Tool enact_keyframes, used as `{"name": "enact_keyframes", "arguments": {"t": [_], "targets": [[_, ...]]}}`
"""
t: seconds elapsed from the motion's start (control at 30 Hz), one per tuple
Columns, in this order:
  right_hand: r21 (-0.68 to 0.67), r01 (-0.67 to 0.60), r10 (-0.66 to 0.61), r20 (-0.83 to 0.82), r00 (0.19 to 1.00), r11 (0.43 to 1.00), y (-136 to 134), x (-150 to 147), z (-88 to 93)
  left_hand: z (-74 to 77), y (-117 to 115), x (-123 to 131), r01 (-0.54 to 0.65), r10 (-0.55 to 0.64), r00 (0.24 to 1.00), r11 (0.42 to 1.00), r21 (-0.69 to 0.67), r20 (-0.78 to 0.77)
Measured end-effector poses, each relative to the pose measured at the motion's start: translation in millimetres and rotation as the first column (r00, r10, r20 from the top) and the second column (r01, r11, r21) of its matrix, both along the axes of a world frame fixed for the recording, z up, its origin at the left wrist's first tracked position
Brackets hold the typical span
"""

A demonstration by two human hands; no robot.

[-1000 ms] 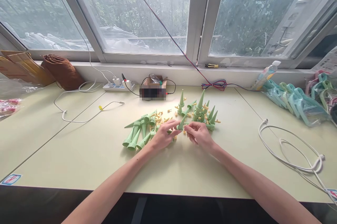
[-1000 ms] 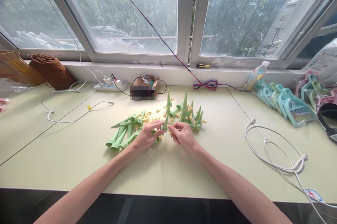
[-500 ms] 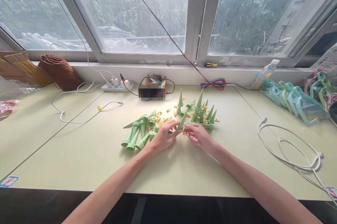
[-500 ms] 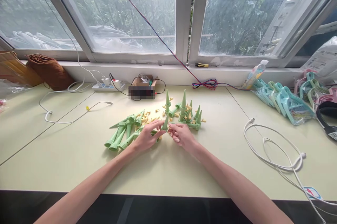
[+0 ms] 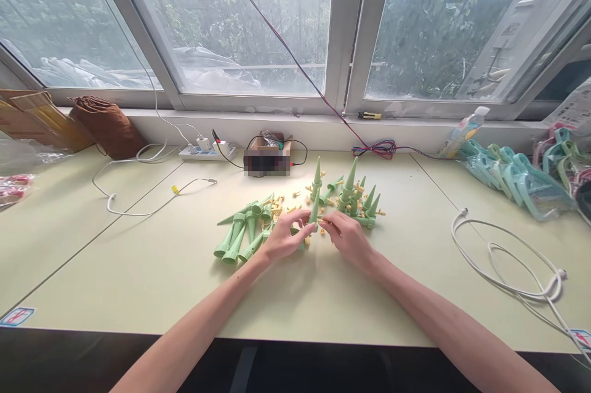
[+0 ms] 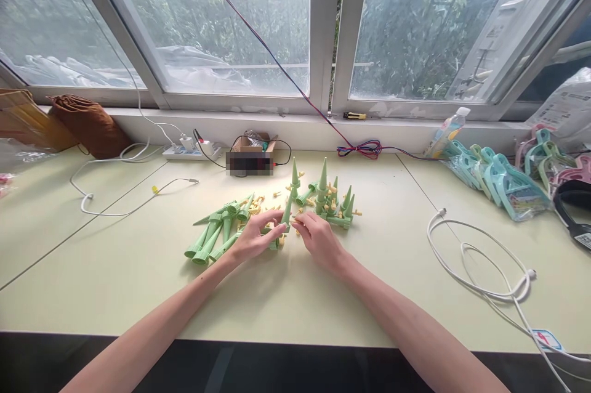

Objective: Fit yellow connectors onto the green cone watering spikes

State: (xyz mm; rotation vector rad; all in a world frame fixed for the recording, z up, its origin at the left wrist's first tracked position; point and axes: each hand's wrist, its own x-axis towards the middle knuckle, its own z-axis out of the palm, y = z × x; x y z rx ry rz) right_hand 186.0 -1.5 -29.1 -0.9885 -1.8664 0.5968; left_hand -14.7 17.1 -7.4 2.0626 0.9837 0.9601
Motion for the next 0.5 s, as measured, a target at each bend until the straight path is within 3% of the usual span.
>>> {"name": "enact_keyframes", "arguments": {"t": [0.33,0.4,0.5], "targets": [[-0.014,0.024,-0.024,-0.029,0.999,1.000,0,1,-3.4,-2.6,-1,2,0.046,-0.046,0.999,0.997,0.056,-0.001],[-0.079,0.032,-0.036,-0.050,0.998,0.996,-2,-1,-0.6,-4.2,0,2,0.054,-0.054,0.999,0.996,0.071,0.001],[-0.304,-0.020,-0.032,-0.167,0.985,0.952,-5,-3,5.1,-5.3,1,1,0.068,-0.068,0.998,0.994,0.083,-0.007]]}}
